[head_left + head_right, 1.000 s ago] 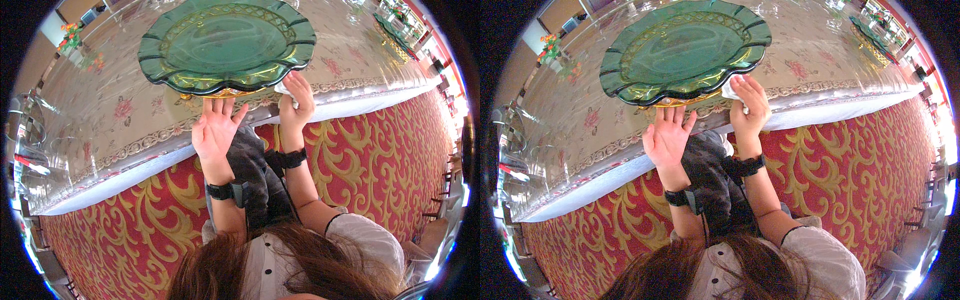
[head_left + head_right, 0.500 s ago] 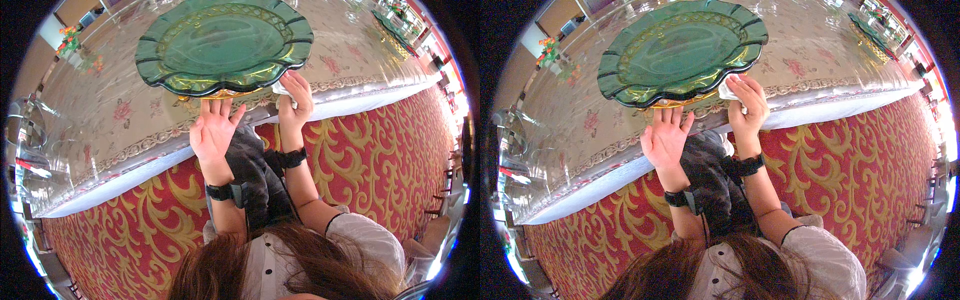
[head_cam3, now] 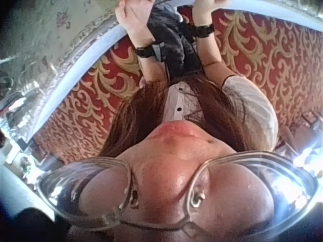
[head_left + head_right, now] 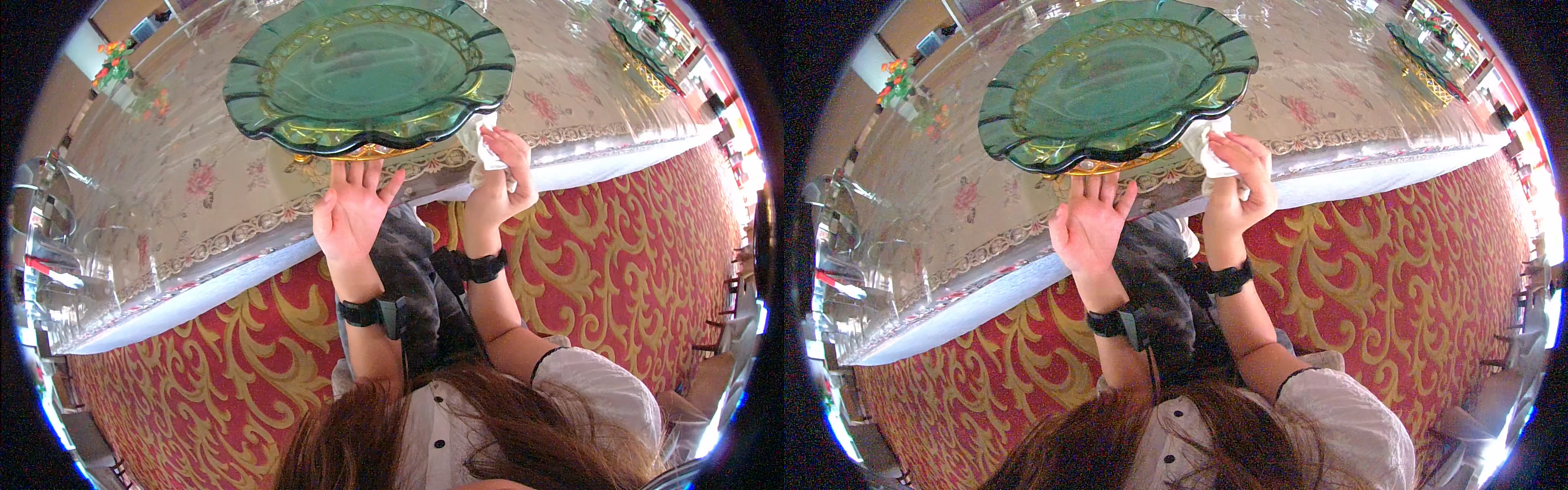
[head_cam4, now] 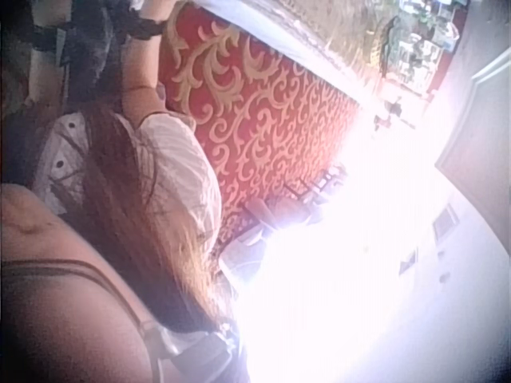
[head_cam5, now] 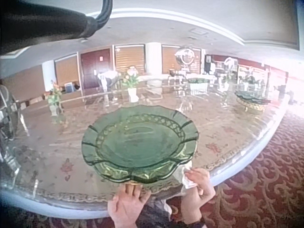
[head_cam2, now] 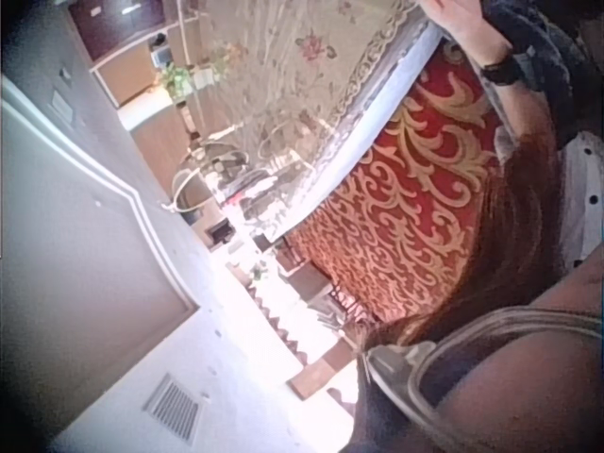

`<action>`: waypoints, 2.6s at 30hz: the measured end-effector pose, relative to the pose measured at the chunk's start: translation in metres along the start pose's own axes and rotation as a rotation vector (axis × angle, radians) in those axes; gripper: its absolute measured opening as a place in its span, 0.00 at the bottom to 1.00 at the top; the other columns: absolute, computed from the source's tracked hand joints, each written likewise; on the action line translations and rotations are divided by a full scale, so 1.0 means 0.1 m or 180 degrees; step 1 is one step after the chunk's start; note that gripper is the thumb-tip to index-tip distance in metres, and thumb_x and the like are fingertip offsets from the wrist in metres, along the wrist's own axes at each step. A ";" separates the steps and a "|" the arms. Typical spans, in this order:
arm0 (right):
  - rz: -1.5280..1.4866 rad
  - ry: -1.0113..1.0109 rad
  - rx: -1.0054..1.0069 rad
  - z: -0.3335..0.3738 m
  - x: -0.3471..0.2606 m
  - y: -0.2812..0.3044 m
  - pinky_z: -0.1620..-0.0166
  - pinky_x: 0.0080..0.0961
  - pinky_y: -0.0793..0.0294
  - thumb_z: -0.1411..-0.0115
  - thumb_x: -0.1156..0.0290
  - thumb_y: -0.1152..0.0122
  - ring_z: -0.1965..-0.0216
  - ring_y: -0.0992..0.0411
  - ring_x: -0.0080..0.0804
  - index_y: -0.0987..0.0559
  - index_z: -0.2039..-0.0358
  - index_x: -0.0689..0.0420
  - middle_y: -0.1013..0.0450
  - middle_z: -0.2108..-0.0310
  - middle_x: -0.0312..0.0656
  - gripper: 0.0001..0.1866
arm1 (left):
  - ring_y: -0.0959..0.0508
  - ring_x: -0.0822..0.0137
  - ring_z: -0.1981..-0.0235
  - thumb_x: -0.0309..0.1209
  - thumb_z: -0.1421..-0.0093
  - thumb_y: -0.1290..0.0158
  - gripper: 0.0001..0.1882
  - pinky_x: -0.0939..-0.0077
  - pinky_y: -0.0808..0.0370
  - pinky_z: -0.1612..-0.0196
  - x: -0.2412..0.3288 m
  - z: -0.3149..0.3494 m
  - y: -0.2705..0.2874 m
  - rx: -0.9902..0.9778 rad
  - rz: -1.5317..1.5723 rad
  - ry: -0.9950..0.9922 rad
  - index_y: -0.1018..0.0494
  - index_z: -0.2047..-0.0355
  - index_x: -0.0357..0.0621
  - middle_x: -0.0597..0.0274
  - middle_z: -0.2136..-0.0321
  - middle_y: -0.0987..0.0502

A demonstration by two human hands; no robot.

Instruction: The person wipes the surface and the underside edge of a green glass plate using a white cloth while holding it over a large table.

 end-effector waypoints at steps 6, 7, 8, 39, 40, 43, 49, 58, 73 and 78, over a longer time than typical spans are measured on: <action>0.0566 0.0272 -0.0628 0.08 0.01 -0.19 0.49 0.33 0.29 0.60 0.86 0.49 0.54 0.26 0.41 0.16 0.68 0.59 0.20 0.64 0.41 0.19 | 0.48 0.57 0.33 0.49 0.43 0.52 0.40 0.47 0.50 0.35 0.00 -0.01 -0.01 0.0018 -0.0026 0.0011 0.52 0.35 0.45 0.58 0.36 0.46; 0.0596 0.0272 -0.0642 0.09 0.02 -0.19 0.49 0.33 0.29 0.61 0.86 0.49 0.54 0.26 0.41 0.16 0.68 0.59 0.20 0.64 0.41 0.20 | 0.48 0.57 0.33 0.49 0.43 0.53 0.40 0.47 0.50 0.35 0.00 0.00 0.00 0.0021 -0.0051 0.0021 0.52 0.35 0.45 0.58 0.36 0.45; 0.0635 0.0277 -0.0654 0.09 0.04 -0.17 0.49 0.32 0.29 0.61 0.86 0.50 0.54 0.26 0.41 0.16 0.69 0.59 0.20 0.64 0.40 0.20 | 0.48 0.58 0.34 0.49 0.43 0.52 0.41 0.47 0.49 0.35 0.01 0.00 0.00 0.0023 -0.0025 0.0015 0.53 0.34 0.46 0.59 0.36 0.46; 0.0769 0.0191 -0.0799 -0.05 0.21 -0.01 0.54 0.30 0.26 0.61 0.86 0.51 0.59 0.25 0.38 0.16 0.70 0.58 0.20 0.67 0.41 0.19 | 0.39 0.63 0.38 0.33 0.43 0.53 0.15 0.43 0.47 0.36 -0.36 -0.12 -0.33 0.0751 0.0612 0.0063 0.29 0.56 0.47 0.62 0.45 0.32; 0.0733 0.0186 -0.0845 -0.05 0.22 0.00 0.54 0.30 0.26 0.61 0.86 0.51 0.59 0.25 0.38 0.17 0.71 0.58 0.20 0.67 0.41 0.19 | 0.38 0.64 0.39 0.33 0.43 0.53 0.15 0.43 0.46 0.37 -0.38 -0.12 -0.33 0.0769 0.0613 0.0041 0.29 0.55 0.47 0.62 0.45 0.31; 0.0607 0.0133 -0.0954 -0.05 0.20 0.03 0.55 0.30 0.26 0.61 0.87 0.51 0.60 0.25 0.38 0.17 0.72 0.60 0.20 0.68 0.41 0.17 | 0.37 0.64 0.40 0.33 0.42 0.53 0.17 0.43 0.45 0.37 -0.41 -0.15 -0.30 0.0703 0.0603 -0.0034 0.30 0.53 0.48 0.65 0.46 0.30; -0.0011 -0.0066 -0.0619 0.00 0.00 0.02 0.50 0.33 0.30 0.56 0.87 0.49 0.57 0.26 0.39 0.19 0.73 0.61 0.21 0.65 0.44 0.12 | 0.36 0.64 0.41 0.35 0.41 0.54 0.20 0.47 0.43 0.38 -0.44 -0.17 -0.27 0.0610 0.0486 -0.0067 0.32 0.49 0.48 0.64 0.45 0.31; 0.0512 0.0478 -0.1339 0.19 -0.11 -0.22 0.50 0.31 0.30 0.61 0.84 0.47 0.56 0.28 0.40 0.16 0.66 0.55 0.20 0.62 0.37 0.21 | 0.36 0.61 0.42 0.34 0.42 0.53 0.28 0.61 0.40 0.39 -0.40 -0.15 -0.33 0.0539 -0.0025 0.0046 0.43 0.41 0.46 0.59 0.44 0.36; -0.0672 -0.0680 -0.0419 0.16 -0.04 -0.09 0.49 0.31 0.31 0.54 0.84 0.46 0.55 0.29 0.36 0.18 0.72 0.62 0.21 0.63 0.43 0.11 | 0.38 0.65 0.40 0.37 0.42 0.53 0.27 0.57 0.38 0.41 -0.42 -0.15 -0.31 0.0603 -0.0250 -0.0009 0.40 0.41 0.51 0.64 0.42 0.36; 0.0168 0.0140 -0.1085 0.10 -0.14 -0.13 0.49 0.32 0.31 0.58 0.83 0.45 0.55 0.29 0.39 0.17 0.68 0.58 0.21 0.62 0.41 0.16 | 0.40 0.62 0.38 0.36 0.41 0.54 0.29 0.57 0.42 0.38 -0.40 -0.15 -0.31 0.0503 -0.0390 0.0045 0.43 0.39 0.50 0.61 0.41 0.38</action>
Point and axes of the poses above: each hand's wrist, its own z-axis away from the middle knuckle, its own y-axis out of the back of the hand, x = y × z, the point moved 3 cm from there along -z, towards the middle knuckle
